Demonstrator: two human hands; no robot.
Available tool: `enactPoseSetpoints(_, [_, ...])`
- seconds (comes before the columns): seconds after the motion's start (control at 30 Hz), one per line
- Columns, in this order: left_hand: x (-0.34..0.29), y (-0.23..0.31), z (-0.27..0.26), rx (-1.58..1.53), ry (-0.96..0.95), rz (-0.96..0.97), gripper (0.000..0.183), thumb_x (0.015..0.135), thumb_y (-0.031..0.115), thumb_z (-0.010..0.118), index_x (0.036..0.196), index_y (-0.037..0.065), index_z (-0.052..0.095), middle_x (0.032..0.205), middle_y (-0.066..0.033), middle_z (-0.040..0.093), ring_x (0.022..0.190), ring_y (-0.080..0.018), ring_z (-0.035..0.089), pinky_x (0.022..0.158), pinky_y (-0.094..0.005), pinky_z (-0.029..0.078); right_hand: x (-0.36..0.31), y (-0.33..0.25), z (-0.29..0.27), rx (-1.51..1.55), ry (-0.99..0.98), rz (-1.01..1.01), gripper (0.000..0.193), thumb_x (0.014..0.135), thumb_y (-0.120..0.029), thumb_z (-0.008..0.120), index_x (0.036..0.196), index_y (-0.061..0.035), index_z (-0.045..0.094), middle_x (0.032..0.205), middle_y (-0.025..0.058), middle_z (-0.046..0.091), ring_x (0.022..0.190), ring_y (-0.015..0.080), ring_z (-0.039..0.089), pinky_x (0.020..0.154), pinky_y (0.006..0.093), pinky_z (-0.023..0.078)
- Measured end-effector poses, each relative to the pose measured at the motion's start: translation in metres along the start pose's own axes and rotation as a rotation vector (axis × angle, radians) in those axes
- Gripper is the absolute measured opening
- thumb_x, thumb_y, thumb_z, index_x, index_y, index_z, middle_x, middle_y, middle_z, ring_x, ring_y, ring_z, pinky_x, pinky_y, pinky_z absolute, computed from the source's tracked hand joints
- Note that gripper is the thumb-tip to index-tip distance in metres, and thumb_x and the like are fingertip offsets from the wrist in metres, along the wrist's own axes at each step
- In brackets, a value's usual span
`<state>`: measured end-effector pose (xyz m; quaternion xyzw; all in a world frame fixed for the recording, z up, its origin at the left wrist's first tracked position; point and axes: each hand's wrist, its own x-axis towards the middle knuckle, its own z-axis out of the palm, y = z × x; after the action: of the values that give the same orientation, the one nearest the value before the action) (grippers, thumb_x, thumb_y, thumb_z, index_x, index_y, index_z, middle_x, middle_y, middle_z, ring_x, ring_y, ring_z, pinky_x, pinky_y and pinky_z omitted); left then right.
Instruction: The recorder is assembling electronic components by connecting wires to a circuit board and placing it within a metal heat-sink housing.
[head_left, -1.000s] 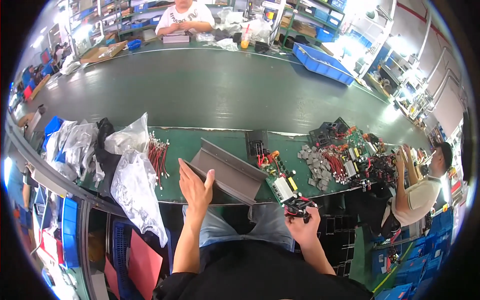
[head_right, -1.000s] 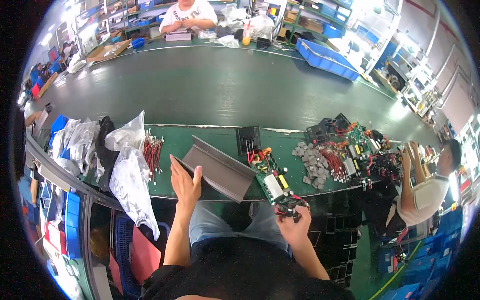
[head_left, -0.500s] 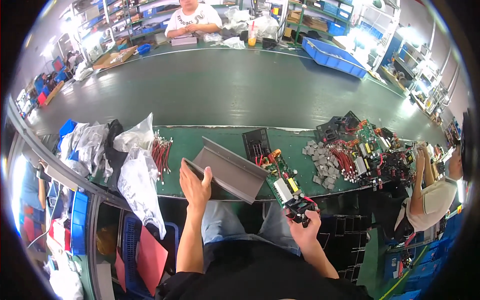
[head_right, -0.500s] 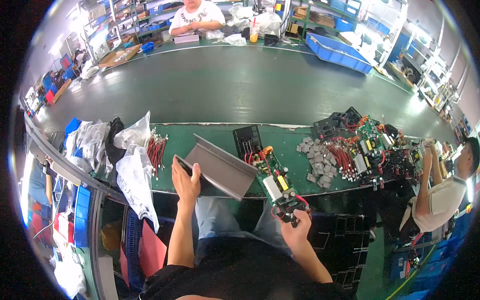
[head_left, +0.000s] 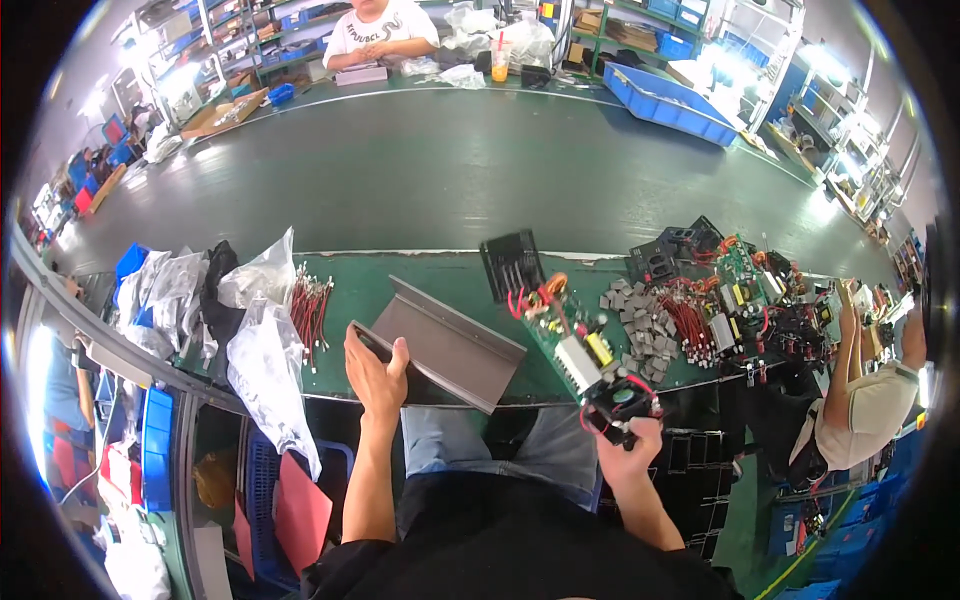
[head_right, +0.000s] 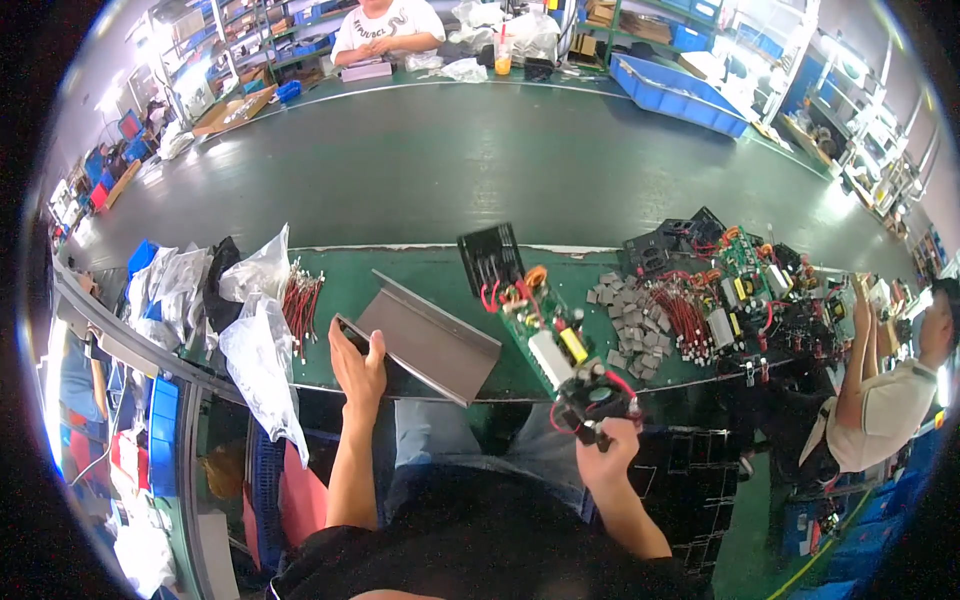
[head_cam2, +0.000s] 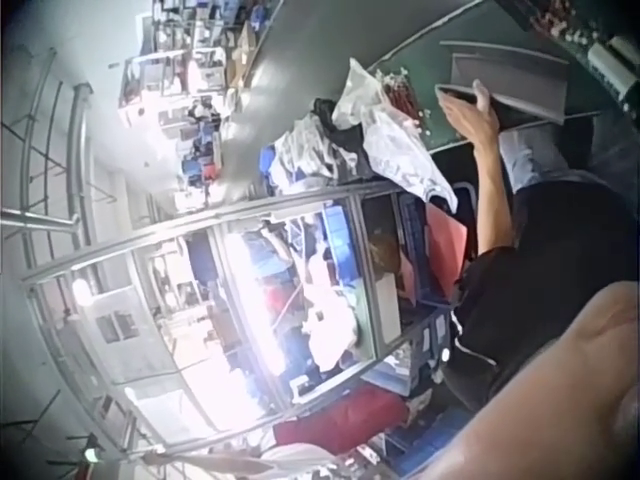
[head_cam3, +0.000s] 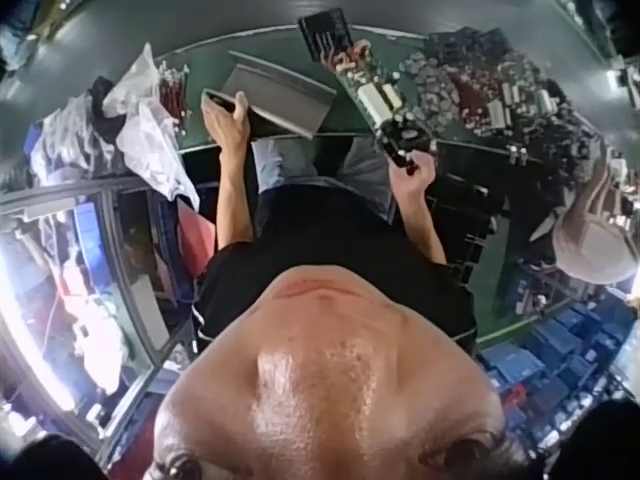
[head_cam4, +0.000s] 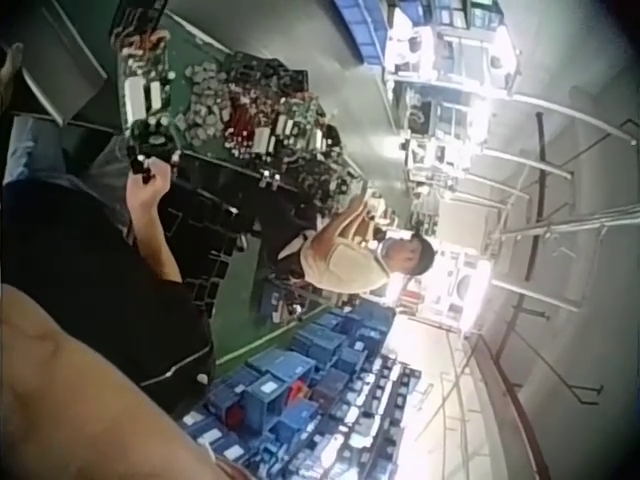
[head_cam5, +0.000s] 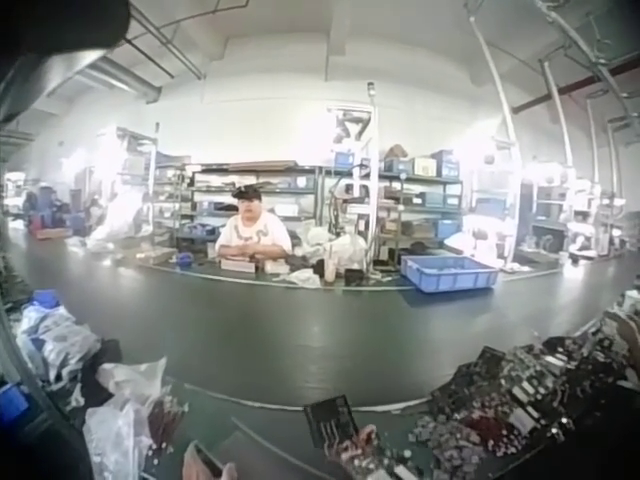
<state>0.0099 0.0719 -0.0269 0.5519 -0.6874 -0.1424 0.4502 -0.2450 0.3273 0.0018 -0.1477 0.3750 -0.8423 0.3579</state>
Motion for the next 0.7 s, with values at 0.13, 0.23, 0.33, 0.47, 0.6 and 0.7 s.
enactPoseSetpoints(0.13, [0.002, 0.016, -0.001, 0.171, 0.08, 0.024, 0.08, 0.09, 0.04, 0.067, 0.142, -0.012, 0.036, 0.134, -0.0338, 0.05, 0.12, -0.0486, 0.052, 0.105, -0.0521, 0.04, 0.006, -0.022, 0.031, 0.147, -0.05, 0.0, 0.066, 0.072, -0.022, 0.055, 0.135, -0.004, 0.053, 0.12, 0.0163, 0.064, 0.107, 0.0339, 0.065, 0.092, 0.0497, 0.054])
enactPoseSetpoints(0.23, [0.01, 0.047, -0.014, 0.273, 0.19, 0.153, 0.083, 0.087, 0.039, 0.072, 0.142, -0.011, 0.036, 0.134, -0.0327, 0.051, 0.118, -0.0473, 0.054, 0.104, -0.0538, 0.04, 0.003, -0.032, 0.038, 0.18, -0.159, -0.002, 0.069, 0.074, -0.024, 0.056, 0.14, -0.0037, 0.05, 0.129, 0.017, 0.062, 0.116, 0.0356, 0.063, 0.098, 0.0483, 0.052])
enactPoseSetpoints(0.33, [0.029, 0.066, -0.016, -0.503, -0.237, 0.085, 0.082, 0.091, 0.049, 0.066, 0.145, -0.006, 0.037, 0.139, -0.0214, 0.051, 0.124, -0.036, 0.051, 0.104, -0.0498, 0.042, -0.002, -0.037, 0.043, 0.181, -0.284, 0.064, 0.07, 0.077, -0.028, 0.058, 0.142, -0.0037, 0.049, 0.133, 0.0168, 0.061, 0.12, 0.0365, 0.061, 0.102, 0.0501, 0.05])
enactPoseSetpoints(0.47, [0.042, 0.058, 0.009, -1.405, -0.611, -0.127, 0.069, 0.099, 0.048, 0.051, 0.146, -0.003, 0.041, 0.137, -0.02, 0.056, 0.126, -0.0336, 0.054, 0.109, -0.0455, 0.041, -0.017, -0.027, 0.032, 0.35, -0.316, 0.254, 0.074, 0.08, -0.036, 0.062, 0.143, 0.0002, 0.046, 0.137, 0.0189, 0.058, 0.123, 0.0382, 0.059, 0.107, 0.056, 0.046])
enactPoseSetpoints(0.6, [0.042, 0.086, -0.023, -1.561, -0.843, -0.015, 0.075, 0.094, 0.049, 0.056, 0.142, -0.007, 0.043, 0.129, -0.0236, 0.059, 0.121, -0.0317, 0.059, 0.108, -0.0426, 0.044, -0.04, -0.029, 0.017, 0.292, -0.313, 0.206, 0.078, 0.079, -0.034, 0.062, 0.145, 0.0036, 0.043, 0.139, 0.0229, 0.056, 0.128, 0.0397, 0.056, 0.106, 0.0565, 0.047])
enactPoseSetpoints(0.7, [0.038, 0.084, -0.033, -1.454, -0.97, 0.014, 0.087, 0.084, 0.054, 0.067, 0.141, -0.007, 0.044, 0.123, -0.0232, 0.062, 0.115, -0.0304, 0.063, 0.104, -0.0412, 0.047, -0.051, -0.033, 0.007, 0.306, -0.318, 0.229, 0.078, 0.079, -0.032, 0.062, 0.145, 0.0037, 0.043, 0.139, 0.0229, 0.056, 0.127, 0.0396, 0.057, 0.107, 0.0554, 0.047])
